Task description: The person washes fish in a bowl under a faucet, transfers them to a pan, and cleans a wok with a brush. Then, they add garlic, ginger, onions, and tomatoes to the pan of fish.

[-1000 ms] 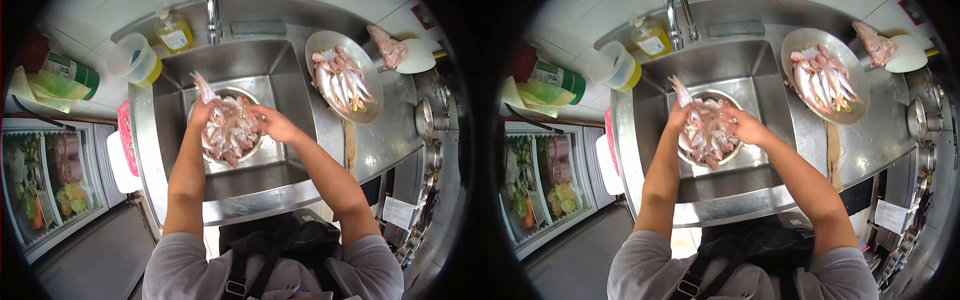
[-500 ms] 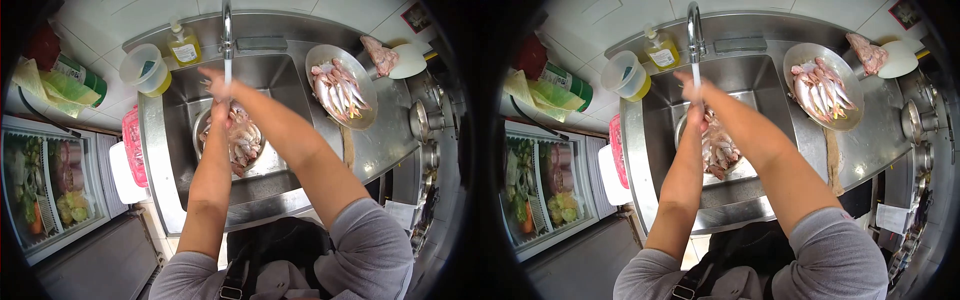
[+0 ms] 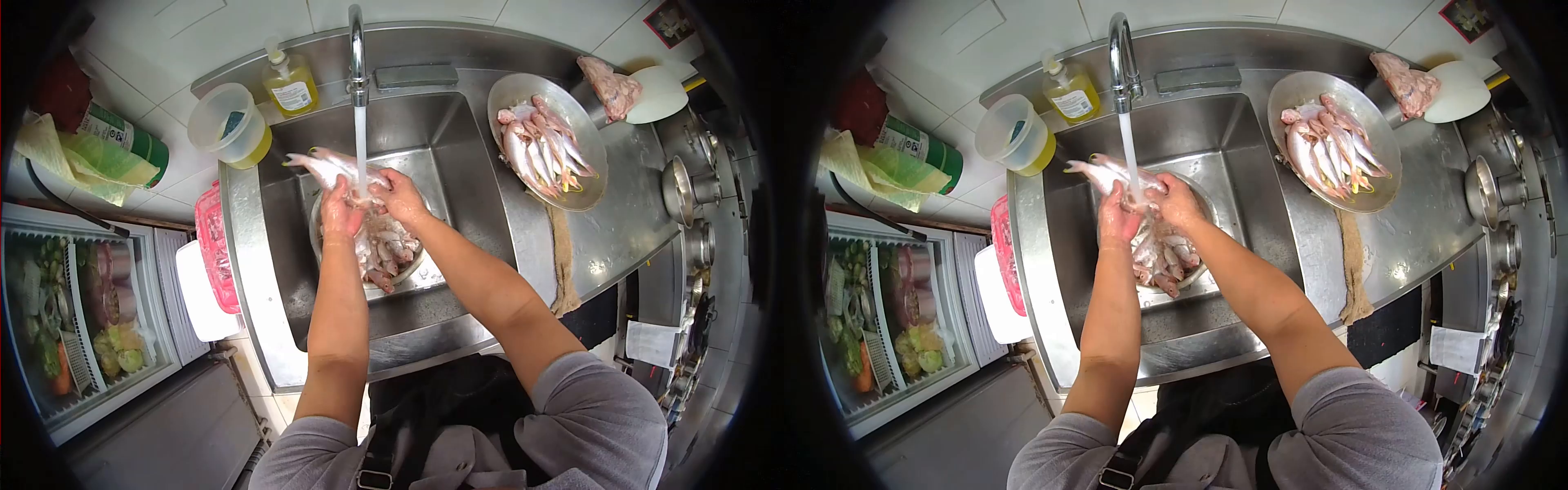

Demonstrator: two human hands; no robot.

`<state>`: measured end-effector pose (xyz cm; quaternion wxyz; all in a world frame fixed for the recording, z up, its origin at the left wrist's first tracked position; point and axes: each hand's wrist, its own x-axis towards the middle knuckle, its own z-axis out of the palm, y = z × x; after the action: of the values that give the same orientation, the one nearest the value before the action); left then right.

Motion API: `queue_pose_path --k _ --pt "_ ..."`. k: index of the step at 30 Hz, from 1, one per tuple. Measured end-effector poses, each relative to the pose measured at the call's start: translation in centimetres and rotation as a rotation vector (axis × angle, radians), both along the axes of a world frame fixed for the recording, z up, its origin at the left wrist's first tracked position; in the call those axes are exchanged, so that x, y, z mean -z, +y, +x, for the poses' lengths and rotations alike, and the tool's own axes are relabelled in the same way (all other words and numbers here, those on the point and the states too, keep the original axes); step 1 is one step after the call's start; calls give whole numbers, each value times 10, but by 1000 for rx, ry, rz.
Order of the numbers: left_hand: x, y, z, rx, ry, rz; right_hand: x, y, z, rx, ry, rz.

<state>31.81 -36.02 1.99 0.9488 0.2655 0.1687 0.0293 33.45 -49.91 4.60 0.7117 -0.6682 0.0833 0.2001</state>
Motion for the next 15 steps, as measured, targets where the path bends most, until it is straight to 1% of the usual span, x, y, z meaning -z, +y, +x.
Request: queue_pose_path --k 1,2,3,4,5,7,8,9,11,13,14,15 --pt "2 8 -7 -5 4 8 0 5 5 -127 -182 -240" --pt "3 16 -13 -21 142 16 1 8 9 -252 -365 -480" --pt "4 23 -18 -37 280 21 2 12 12 -257 -362 -473" --pt "12 28 -20 -4 357 148 -20 19 13 -358 -490 -597" --pt "15 30 -20 -6 367 147 -34 26 13 -460 -614 -721" --pt "26 28 -16 139 391 217 -31 43 27 -477 -550 -803" --pt "34 28 -16 217 411 250 -40 46 27 -493 -549 -835" --pt "43 29 -10 194 425 275 -54 47 27 -508 -552 -866" --pt "51 27 4 178 446 299 -60 44 25 -524 -554 -866" --pt "44 24 15 188 372 488 -58 41 25 -542 -576 -875" --pt "33 23 17 189 380 483 -53 39 24 -500 -620 -926" --pt "15 22 20 266 483 524 -48 36 22 -454 -664 -975"
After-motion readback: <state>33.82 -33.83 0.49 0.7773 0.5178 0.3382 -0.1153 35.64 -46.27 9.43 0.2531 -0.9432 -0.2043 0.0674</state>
